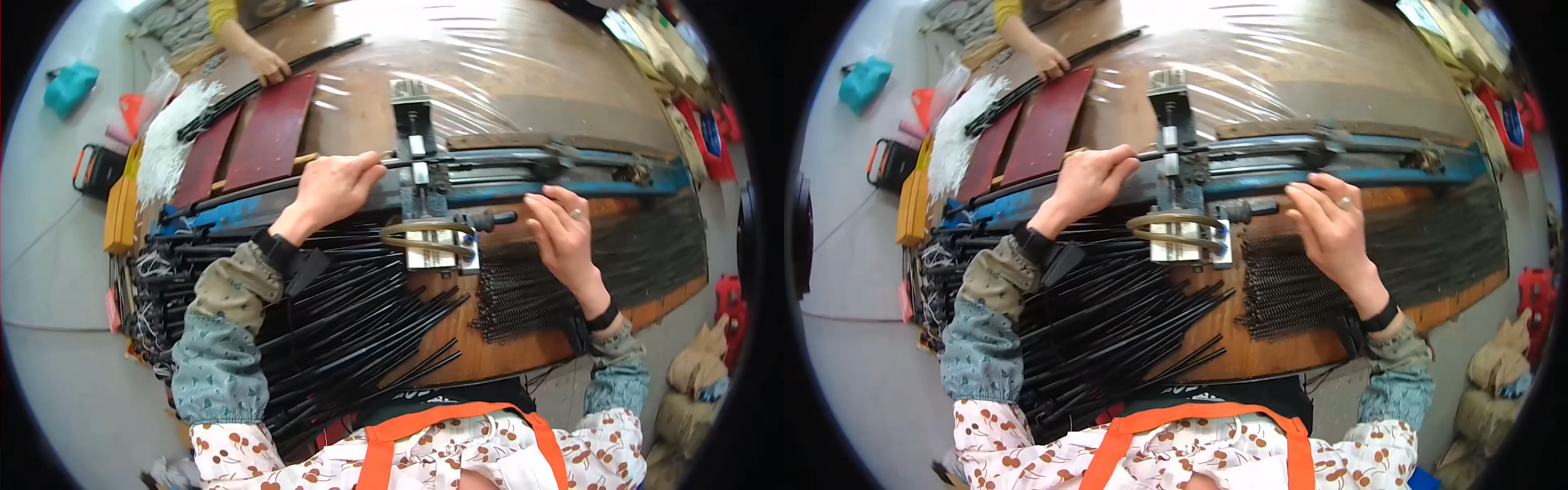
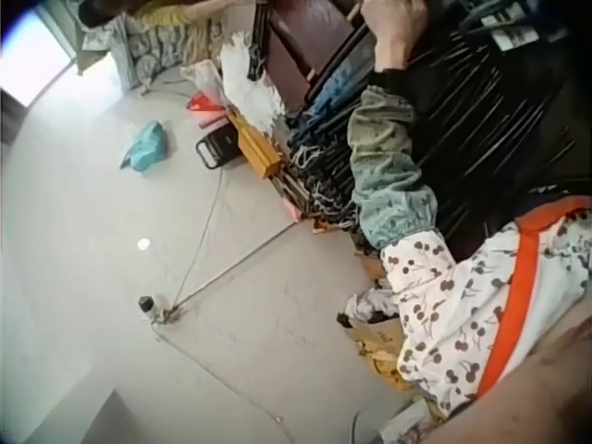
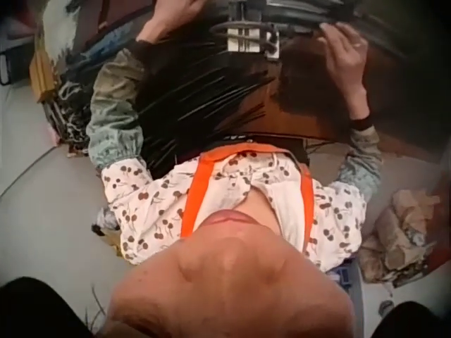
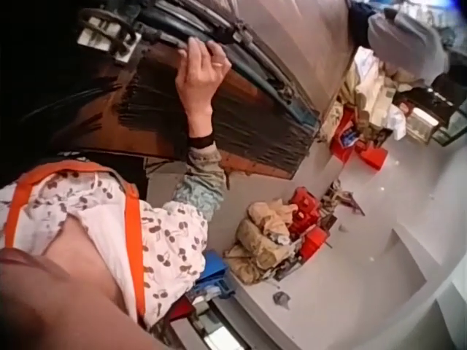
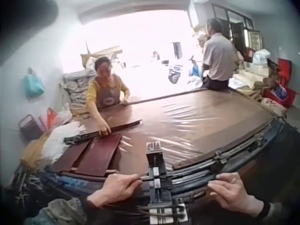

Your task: The person picks up a metal rod and a spring, slides the spring onto the rod, and places the assembly into a machine. They press a lever to secure the components and then set the completed assembly onto a pile of others.

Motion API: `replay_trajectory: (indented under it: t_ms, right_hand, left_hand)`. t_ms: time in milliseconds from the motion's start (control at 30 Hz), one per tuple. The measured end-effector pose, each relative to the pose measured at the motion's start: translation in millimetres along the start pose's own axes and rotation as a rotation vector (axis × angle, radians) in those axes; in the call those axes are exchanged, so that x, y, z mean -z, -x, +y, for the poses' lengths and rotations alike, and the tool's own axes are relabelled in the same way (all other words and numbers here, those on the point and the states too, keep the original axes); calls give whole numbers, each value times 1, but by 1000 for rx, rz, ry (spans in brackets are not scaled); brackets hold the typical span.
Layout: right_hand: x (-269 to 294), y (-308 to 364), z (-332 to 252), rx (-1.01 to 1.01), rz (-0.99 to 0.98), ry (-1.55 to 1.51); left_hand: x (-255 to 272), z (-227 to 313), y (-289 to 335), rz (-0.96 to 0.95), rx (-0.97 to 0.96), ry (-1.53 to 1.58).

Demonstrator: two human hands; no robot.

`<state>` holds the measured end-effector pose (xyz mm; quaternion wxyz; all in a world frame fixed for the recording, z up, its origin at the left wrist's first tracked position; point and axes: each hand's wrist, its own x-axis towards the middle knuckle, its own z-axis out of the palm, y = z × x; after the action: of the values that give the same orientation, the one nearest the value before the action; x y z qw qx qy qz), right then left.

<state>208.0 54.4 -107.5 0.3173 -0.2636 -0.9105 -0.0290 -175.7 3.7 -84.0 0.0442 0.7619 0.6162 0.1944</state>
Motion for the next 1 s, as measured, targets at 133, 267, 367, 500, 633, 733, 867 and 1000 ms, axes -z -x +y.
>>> replay_trajectory:
  t_ms: [133, 267, 367, 500, 633, 733, 867, 1000]
  right_hand:
    - [-6, 3, -9, -38, -9, -79]
    - [-10, -4, -23, -56, -41, -119]
    - [-27, -3, -24, -97, -69, -315]
    - [-29, 7, -21, -194, -178, -489]
    - [-40, 5, -1, -323, -158, -776]
    - [-21, 1, -15, -502, -320, -719]
    - [-11, 50, -45, -65, -368, -320]
    - [-28, 52, -43, -208, -279, -485]
  left_hand:
    - [-5, 3, -3, -14, -15, 9]
    - [-2, 6, 2, -18, 12, -8]
    - [-1, 5, 6, -15, 36, -10]
    - [-4, 2, 4, -28, 19, 3]
    - [-8, 4, 1, 120, -110, -109]
    - [0, -13, 3, 144, -276, -218]
    - [19, -79, 6, 212, -417, -341]
    - [16, -109, 17, 261, -237, -499]
